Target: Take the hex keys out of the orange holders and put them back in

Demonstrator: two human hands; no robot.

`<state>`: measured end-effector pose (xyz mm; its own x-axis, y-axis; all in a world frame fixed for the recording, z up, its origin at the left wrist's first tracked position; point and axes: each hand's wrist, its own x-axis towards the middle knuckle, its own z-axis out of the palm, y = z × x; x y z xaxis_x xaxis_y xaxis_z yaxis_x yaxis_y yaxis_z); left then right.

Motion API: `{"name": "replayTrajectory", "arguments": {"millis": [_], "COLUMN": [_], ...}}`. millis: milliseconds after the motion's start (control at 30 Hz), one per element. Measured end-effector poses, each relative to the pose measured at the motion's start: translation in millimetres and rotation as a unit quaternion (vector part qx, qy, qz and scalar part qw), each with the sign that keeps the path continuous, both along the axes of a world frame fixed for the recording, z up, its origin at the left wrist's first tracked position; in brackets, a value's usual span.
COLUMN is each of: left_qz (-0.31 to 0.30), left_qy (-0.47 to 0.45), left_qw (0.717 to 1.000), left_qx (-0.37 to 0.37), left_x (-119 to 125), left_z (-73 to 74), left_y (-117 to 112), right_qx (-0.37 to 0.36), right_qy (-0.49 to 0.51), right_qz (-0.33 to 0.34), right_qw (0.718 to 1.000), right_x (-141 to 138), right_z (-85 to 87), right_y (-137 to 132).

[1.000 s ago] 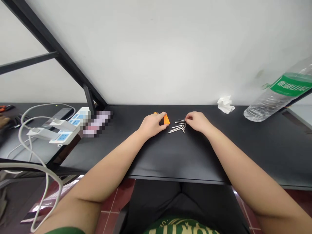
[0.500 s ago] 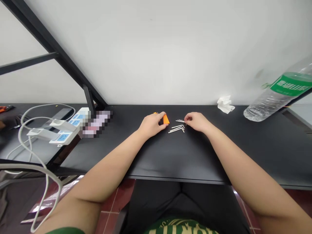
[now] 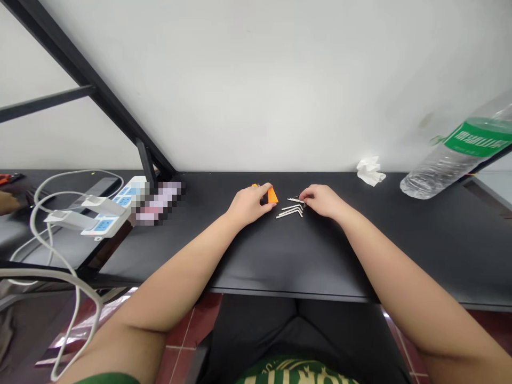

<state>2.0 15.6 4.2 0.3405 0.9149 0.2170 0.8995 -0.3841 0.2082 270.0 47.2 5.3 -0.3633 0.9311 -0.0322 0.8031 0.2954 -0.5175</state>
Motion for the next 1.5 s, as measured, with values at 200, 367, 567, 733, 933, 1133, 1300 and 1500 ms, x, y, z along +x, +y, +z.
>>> {"name": "replayTrajectory", "arguments": {"millis": [200,367,567,733,933,1133,1300,1500], "left_qz": [-0.003,0.003,0.0,0.002,-0.004,0.003,-0.002,-0.007], "left_qy": [-0.006,-0.011,-0.01,-0.009,-0.011,-0.012,-0.012,-0.017], "left_qw": [1.0,1.0,1.0,1.0,1.0,1.0,1.0,1.0], "left_qx": [-0.007,-0.013,-0.014,-0.009,-0.016,-0.02,-0.016,-0.014], "left_x": [0,1,2,0,1,1,0,-2], "left_z": [1.0,1.5,2.3,0.7,1.5,2.7,0.9,0.8], "left_y": [0,-1,-2,0,-1,-1,0,1], "right_qx": [0.045,0.133,0.118,0.096,0.071,0.064,0.091,0.073], "right_qy": [0.002,-0.007,-0.085,-0.172,-0.23,-0.118,-0.09,-0.02], "right_qz": [0.071,0.015,0.041,0.037,-0.004,0.006,0.076,0.134], "right_qw": [0.996,0.991,0.988,0.98,0.971,0.991,0.989,0.988], "right_x": [-7,6,11,2,7,11,5,2], "right_z": [-3.3,-8.4,-12.7,0.9,7.5,5.4,0.5,2.9], "right_y": [-5,6,14,2,-2,4,4,-7]}}
